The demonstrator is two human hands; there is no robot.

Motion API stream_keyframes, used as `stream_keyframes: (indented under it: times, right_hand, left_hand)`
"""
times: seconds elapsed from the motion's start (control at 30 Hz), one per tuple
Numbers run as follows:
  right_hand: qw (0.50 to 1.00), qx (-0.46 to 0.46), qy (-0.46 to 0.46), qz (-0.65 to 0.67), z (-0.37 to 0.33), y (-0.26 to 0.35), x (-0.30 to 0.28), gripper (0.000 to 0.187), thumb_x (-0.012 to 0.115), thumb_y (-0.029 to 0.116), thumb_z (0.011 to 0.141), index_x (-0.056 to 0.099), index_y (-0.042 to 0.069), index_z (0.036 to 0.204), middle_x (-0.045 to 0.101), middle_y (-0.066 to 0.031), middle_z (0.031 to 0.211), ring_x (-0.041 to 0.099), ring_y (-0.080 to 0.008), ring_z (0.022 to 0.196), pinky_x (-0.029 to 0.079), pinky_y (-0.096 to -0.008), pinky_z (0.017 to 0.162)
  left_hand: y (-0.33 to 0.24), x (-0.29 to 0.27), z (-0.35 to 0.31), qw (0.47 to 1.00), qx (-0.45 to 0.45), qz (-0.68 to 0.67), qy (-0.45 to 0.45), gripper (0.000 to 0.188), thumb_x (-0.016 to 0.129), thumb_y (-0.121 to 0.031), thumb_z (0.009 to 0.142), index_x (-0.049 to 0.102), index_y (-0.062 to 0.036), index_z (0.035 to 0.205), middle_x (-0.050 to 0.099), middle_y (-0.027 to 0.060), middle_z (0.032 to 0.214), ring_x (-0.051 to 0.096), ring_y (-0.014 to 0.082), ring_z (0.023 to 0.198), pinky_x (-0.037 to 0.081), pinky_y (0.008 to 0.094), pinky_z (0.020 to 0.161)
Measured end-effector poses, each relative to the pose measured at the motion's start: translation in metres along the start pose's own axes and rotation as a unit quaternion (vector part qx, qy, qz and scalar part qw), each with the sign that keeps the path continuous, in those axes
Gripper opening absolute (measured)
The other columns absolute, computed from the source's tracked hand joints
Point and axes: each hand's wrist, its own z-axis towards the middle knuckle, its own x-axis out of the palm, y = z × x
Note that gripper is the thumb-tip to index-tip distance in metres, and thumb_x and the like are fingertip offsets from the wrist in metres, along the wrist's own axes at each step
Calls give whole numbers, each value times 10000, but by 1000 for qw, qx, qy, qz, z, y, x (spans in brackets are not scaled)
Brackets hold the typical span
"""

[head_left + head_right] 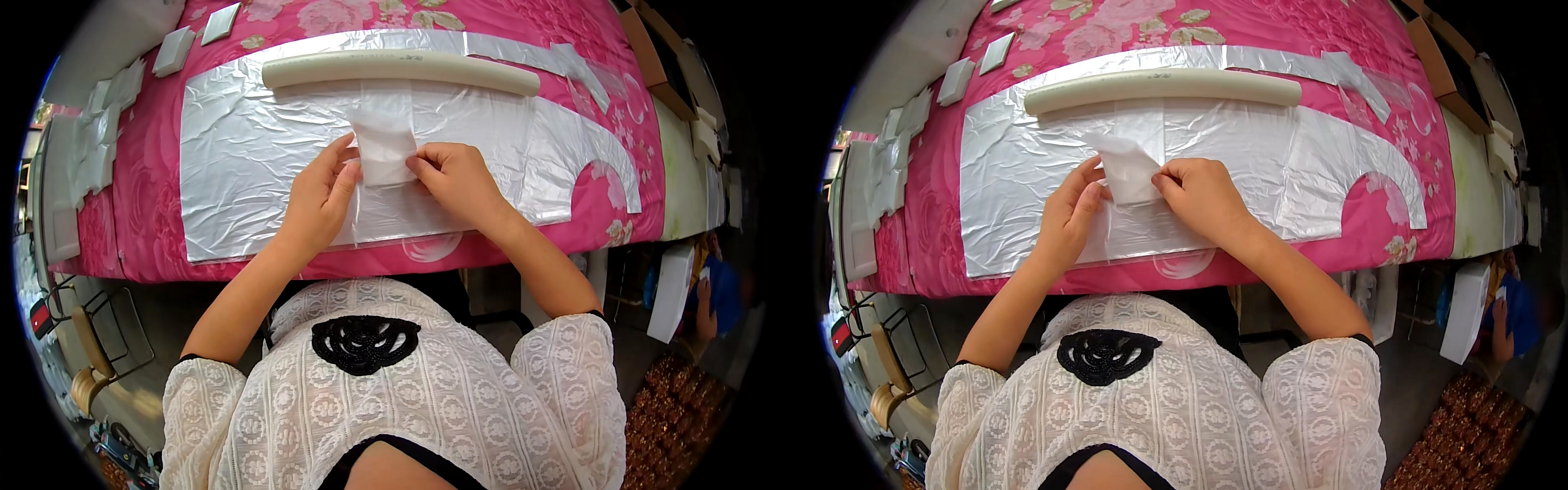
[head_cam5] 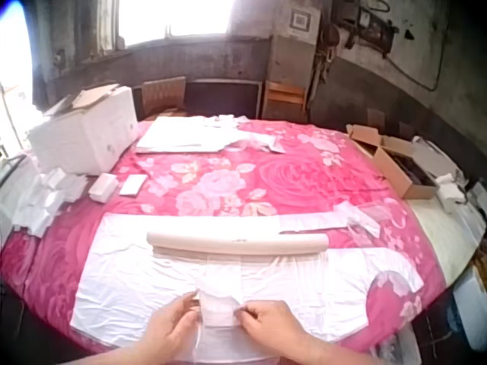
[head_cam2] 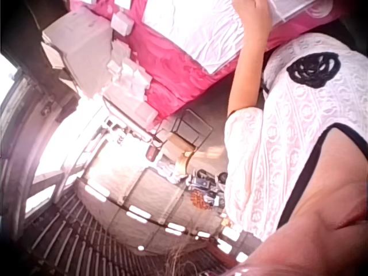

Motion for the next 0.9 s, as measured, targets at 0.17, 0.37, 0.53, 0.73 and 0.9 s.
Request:
stream_keyframes:
  times: [0.17, 0.37, 0.53, 0.73, 0.9]
  right_hand:
    - [986, 139, 76, 62, 20, 1, -9, 208, 583, 194, 872, 644, -3, 842, 621, -27, 668, 622, -83, 588, 438, -222, 487]
    - [975, 178, 96, 90, 26, 3, -12, 189, 602, 200, 863, 632, 20, 812, 617, -19, 667, 628, -85, 569, 427, -218, 451]
    - [992, 116, 49, 3, 17, 7, -6, 205, 648, 183, 805, 621, -6, 878, 636, -86, 736, 640, -150, 681, 473, -282, 557]
    - [907, -280, -126, -287, 4, -9, 1, 446, 686, 162, 750, 537, -6, 1135, 546, -167, 1157, 512, -293, 1103, 429, -386, 912]
    - [884, -381, -23, -269, 24, -25, -7, 406, 625, 84, 767, 541, -1, 1155, 535, -152, 1223, 480, -308, 1169, 380, -382, 1010]
  left_hand:
    - [9, 12, -3, 952, 235, 192, -47, 620, 559, -231, 863, 310, 37, 1363, 368, 224, 1377, 412, 361, 1237, 354, 429, 1011]
    - [11, 36, -4, 910, 220, 352, 16, 771, 579, -340, 811, 254, 55, 1388, 242, 222, 1458, 210, 353, 1368, 173, 439, 1112]
    - [10, 37, -4, 904, 208, 372, 13, 753, 571, -354, 814, 277, 45, 1381, 264, 206, 1453, 225, 332, 1366, 181, 433, 1110]
    - [4, 29, 7, 905, 246, 345, -36, 655, 642, -231, 752, 398, 39, 1297, 420, 184, 1340, 406, 313, 1242, 321, 424, 1024]
    - [3, 29, 17, 901, 255, 345, -59, 588, 646, -121, 678, 464, 35, 1215, 500, 161, 1234, 499, 291, 1120, 409, 396, 923]
